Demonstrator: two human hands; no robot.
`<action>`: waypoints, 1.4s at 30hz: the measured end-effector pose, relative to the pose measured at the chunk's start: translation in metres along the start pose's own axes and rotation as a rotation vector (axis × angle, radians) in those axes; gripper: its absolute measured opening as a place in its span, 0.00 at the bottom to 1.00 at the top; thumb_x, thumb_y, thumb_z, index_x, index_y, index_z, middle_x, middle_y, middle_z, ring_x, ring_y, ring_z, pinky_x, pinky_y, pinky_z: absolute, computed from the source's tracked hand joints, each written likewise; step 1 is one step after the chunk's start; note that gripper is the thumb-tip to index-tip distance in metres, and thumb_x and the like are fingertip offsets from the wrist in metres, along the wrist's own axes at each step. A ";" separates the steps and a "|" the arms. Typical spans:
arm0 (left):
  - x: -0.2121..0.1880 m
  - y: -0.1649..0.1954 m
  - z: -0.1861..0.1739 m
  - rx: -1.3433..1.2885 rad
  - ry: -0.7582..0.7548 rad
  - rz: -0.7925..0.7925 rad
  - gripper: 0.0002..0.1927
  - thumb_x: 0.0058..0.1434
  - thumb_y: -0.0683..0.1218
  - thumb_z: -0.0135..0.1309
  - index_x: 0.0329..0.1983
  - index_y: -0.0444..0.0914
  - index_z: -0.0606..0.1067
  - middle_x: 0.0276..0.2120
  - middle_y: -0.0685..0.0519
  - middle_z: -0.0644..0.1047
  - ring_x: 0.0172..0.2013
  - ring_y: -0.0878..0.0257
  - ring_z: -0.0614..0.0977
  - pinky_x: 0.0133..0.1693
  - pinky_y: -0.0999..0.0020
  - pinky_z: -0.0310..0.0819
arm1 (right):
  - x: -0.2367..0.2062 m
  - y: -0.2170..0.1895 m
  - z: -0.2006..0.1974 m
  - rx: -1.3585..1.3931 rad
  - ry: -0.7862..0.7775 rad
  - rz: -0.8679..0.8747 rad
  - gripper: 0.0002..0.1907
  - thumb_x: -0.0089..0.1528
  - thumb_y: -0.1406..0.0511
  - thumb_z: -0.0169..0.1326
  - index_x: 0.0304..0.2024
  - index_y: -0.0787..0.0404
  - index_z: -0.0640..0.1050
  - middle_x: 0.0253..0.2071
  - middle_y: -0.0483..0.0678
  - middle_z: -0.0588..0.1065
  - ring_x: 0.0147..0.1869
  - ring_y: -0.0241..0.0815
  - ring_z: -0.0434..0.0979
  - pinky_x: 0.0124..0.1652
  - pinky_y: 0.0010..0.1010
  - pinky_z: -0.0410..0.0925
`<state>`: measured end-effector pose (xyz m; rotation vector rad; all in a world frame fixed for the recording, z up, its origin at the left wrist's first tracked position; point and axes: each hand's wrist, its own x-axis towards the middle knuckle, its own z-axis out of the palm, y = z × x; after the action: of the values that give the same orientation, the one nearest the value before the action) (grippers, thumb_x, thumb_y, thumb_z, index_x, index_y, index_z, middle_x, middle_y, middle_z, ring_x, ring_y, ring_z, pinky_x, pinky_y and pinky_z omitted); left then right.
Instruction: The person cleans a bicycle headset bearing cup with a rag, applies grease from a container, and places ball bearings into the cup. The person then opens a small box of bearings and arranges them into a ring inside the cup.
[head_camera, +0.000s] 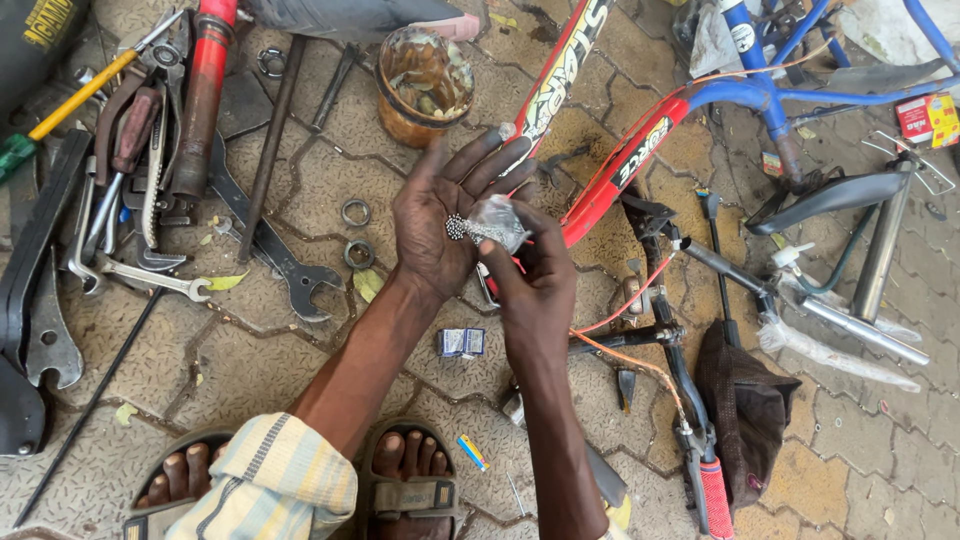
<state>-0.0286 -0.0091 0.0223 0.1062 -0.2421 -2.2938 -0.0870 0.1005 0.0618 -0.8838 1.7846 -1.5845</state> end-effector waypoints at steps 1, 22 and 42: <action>0.001 0.000 -0.001 0.001 -0.001 0.001 0.34 0.73 0.59 0.39 0.69 0.27 0.65 0.63 0.35 0.73 0.63 0.46 0.76 0.66 0.48 0.71 | 0.000 0.001 -0.001 0.120 0.026 0.071 0.23 0.62 0.72 0.60 0.60 0.62 0.74 0.47 0.47 0.79 0.45 0.34 0.78 0.41 0.27 0.71; 0.001 0.015 -0.011 0.051 0.132 -0.143 0.43 0.64 0.73 0.42 0.55 0.29 0.76 0.49 0.38 0.82 0.49 0.50 0.85 0.57 0.51 0.80 | 0.010 0.009 -0.042 0.354 0.208 0.176 0.12 0.61 0.70 0.60 0.48 0.60 0.79 0.45 0.46 0.79 0.44 0.39 0.78 0.44 0.37 0.75; -0.013 0.072 -0.031 0.027 -0.032 -0.003 0.43 0.69 0.69 0.40 0.71 0.31 0.68 0.69 0.39 0.71 0.67 0.47 0.74 0.73 0.47 0.66 | 0.097 0.067 -0.049 -0.942 0.269 0.004 0.11 0.56 0.61 0.60 0.37 0.61 0.81 0.29 0.55 0.81 0.34 0.53 0.81 0.35 0.46 0.69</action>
<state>0.0367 -0.0510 0.0067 0.0839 -0.2897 -2.2968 -0.1906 0.0576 0.0010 -1.0760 2.7835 -0.8180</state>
